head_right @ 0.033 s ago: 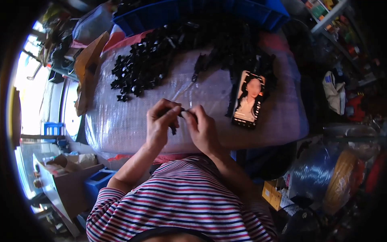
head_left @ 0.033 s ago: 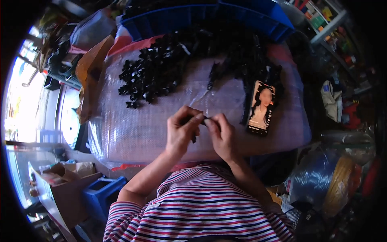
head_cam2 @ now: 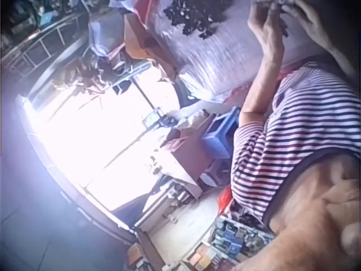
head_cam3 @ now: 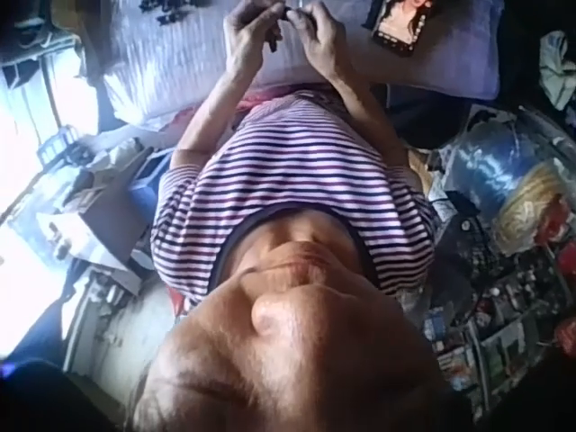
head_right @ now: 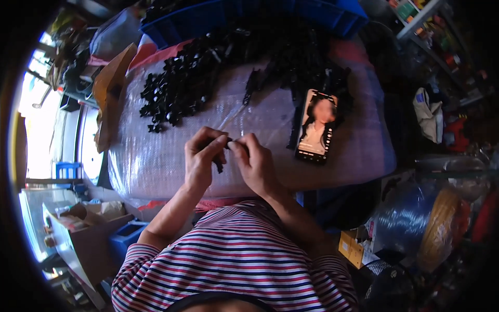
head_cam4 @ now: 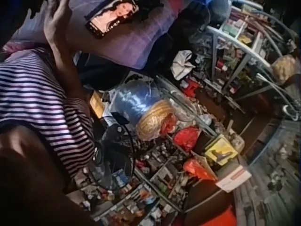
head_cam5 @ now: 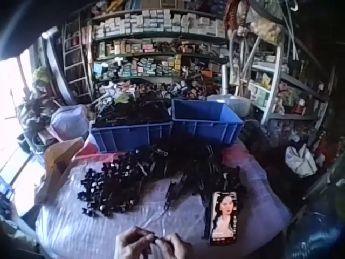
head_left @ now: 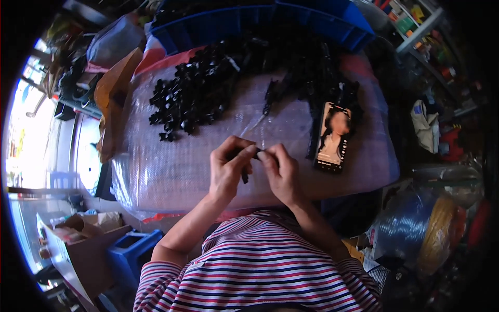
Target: Assembling small black plastic components by hand at a workstation.
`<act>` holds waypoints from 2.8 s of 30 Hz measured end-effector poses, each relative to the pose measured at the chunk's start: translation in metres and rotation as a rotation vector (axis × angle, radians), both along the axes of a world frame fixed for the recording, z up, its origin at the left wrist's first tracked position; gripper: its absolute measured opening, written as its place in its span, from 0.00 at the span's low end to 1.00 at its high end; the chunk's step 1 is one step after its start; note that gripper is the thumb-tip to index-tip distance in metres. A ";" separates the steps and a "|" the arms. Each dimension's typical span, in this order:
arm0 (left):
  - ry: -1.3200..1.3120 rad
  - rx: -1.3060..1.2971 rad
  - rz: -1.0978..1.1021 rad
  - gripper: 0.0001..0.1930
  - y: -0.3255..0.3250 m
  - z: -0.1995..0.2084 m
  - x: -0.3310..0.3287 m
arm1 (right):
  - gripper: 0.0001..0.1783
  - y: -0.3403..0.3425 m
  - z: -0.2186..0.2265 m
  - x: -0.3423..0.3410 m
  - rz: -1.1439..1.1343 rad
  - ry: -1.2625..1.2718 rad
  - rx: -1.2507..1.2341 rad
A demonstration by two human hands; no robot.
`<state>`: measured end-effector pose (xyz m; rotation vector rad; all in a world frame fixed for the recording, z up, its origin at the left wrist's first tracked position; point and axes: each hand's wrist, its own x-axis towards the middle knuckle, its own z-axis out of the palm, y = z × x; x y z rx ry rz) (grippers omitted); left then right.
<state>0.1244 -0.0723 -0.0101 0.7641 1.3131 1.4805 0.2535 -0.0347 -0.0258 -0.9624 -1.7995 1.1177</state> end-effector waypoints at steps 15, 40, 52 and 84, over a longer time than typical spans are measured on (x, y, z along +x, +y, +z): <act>-0.910 0.244 -0.017 0.20 0.021 -0.023 -0.042 | 0.25 0.004 0.006 -0.068 0.040 -0.292 0.538; -1.045 0.231 -0.128 0.22 0.007 -0.025 -0.093 | 0.19 0.345 0.127 -0.232 -0.152 -0.424 0.884; -1.103 0.233 -0.028 0.19 -0.006 -0.033 -0.098 | 0.18 0.386 0.140 -0.250 -0.271 -0.446 0.656; 1.408 -0.051 0.374 0.22 -0.010 -0.036 -0.132 | 0.18 0.059 -0.009 0.004 0.110 -0.425 0.388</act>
